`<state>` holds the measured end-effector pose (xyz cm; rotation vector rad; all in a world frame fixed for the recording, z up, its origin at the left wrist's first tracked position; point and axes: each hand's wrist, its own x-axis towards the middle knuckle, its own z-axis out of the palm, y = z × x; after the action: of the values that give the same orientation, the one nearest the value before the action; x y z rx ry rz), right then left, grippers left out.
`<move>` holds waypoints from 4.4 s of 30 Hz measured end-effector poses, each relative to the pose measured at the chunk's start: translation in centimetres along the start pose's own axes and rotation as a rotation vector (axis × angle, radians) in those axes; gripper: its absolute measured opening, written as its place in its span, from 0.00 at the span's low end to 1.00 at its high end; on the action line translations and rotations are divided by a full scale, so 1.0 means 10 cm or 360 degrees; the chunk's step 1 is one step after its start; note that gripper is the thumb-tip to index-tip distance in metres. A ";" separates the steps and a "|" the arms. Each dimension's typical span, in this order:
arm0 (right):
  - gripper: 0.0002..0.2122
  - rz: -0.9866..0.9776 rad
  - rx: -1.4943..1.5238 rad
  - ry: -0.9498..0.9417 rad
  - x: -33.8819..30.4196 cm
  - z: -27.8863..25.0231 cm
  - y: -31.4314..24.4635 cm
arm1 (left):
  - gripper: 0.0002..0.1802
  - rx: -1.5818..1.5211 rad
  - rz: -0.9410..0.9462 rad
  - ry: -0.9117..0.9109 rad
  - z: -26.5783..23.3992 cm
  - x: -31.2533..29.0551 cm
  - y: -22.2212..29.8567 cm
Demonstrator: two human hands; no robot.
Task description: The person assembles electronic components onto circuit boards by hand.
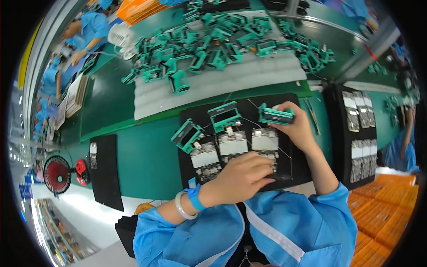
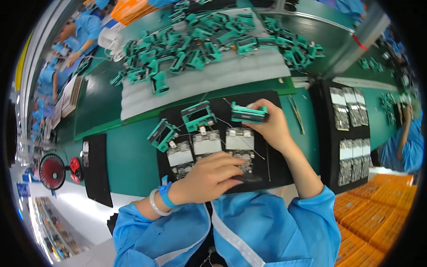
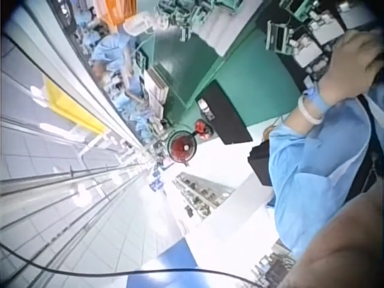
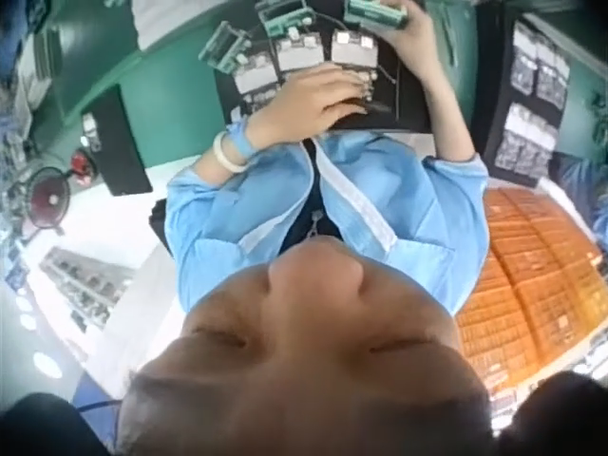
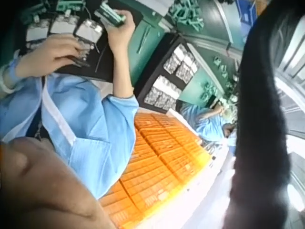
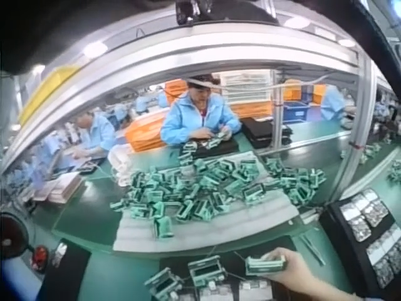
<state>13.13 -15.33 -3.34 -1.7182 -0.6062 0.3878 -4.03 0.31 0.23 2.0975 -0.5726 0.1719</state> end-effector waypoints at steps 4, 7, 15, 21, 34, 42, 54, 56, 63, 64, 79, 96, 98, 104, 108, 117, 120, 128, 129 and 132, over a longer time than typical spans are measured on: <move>0.15 0.0073 0.0203 -0.0053 -0.05 -0.02 0.05 | 0.20 0.0254 -0.0020 0.0252 0.08 0.05 0.06; 0.15 0.0063 0.0172 -0.0109 -0.08 0.03 0.00 | 0.22 0.0478 -0.0022 0.0281 0.12 0.07 0.06; 0.13 -0.0001 -0.0049 -0.0197 -0.03 0.04 -0.03 | 0.21 0.0875 0.0029 0.0306 0.15 0.10 -0.05; 0.13 0.0067 -0.0140 -0.0239 -0.01 0.02 -0.05 | 0.19 0.0961 0.0110 0.0315 0.17 0.09 -0.14; 0.13 0.0002 -0.0156 -0.0255 -0.06 0.02 0.00 | 0.18 0.1165 0.0234 0.0382 0.28 0.16 -0.23; 0.12 -0.0016 -0.0170 -0.0218 -0.06 0.02 0.01 | 0.15 0.1225 0.0280 0.0389 0.31 0.22 -0.31; 0.12 -0.0167 -0.0151 -0.0149 -0.05 0.03 0.06 | 0.12 0.1231 0.0256 0.0365 0.34 0.25 -0.40; 0.12 -0.0160 -0.0157 -0.0144 -0.05 0.03 0.04 | 0.12 0.1200 0.0240 0.0341 0.33 0.26 -0.40; 0.12 -0.0081 -0.0206 -0.0208 -0.07 0.01 -0.01 | 0.08 0.1230 0.0217 0.0150 0.29 0.28 -0.35; 0.12 -0.0122 -0.0231 -0.0208 -0.07 0.00 0.00 | 0.09 0.1233 0.0226 0.0149 0.29 0.28 -0.34; 0.22 -0.0139 -0.0387 -0.0020 0.12 -0.12 -0.04 | 0.12 0.0669 -0.0734 0.0206 -0.86 -0.45 -0.25; 0.14 0.0386 -0.0672 -0.0054 -0.86 -0.71 -0.18 | 0.08 -0.0483 -0.1299 0.1069 -0.94 -1.48 -0.26; 0.14 0.0171 -0.0657 0.0047 -1.03 -0.58 -0.20 | 0.14 -0.0688 -0.1420 0.1059 -0.71 -1.57 -0.11; 0.20 0.0511 0.0245 0.0335 -1.07 -0.49 -0.21 | 0.06 -0.0758 -0.1126 0.1154 -0.44 -1.53 0.04; 0.25 0.0584 0.0331 -0.0114 -1.01 -0.50 -0.20 | 0.11 -0.1203 -0.1033 0.1321 -0.61 -1.49 -0.05; 0.25 0.0405 0.0923 -0.0446 -0.37 0.39 -0.94 | 0.10 -0.1386 -0.0859 0.1795 -1.01 -2.50 -0.46; 0.27 0.0393 0.0965 -0.0737 -0.04 0.74 -1.05 | 0.17 -0.1421 -0.0696 0.2208 -1.30 -2.87 -0.35; 0.34 0.0007 0.0659 -0.0772 0.21 0.89 -1.22 | 0.23 -0.1340 -0.0136 0.2453 -2.27 -3.77 -0.55; 0.35 -0.0013 0.0599 -0.0722 0.21 0.82 -1.23 | 0.24 -0.1276 -0.0202 0.2552 -2.37 -3.82 -0.61; 0.38 0.0014 0.0451 -0.0457 0.04 0.47 -1.28 | 0.25 -0.0973 -0.0407 0.2964 -2.69 -3.48 -0.95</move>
<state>8.47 -9.38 7.98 -1.4044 -0.7136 0.7010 -27.77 38.37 -3.38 0.7224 0.6992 1.3533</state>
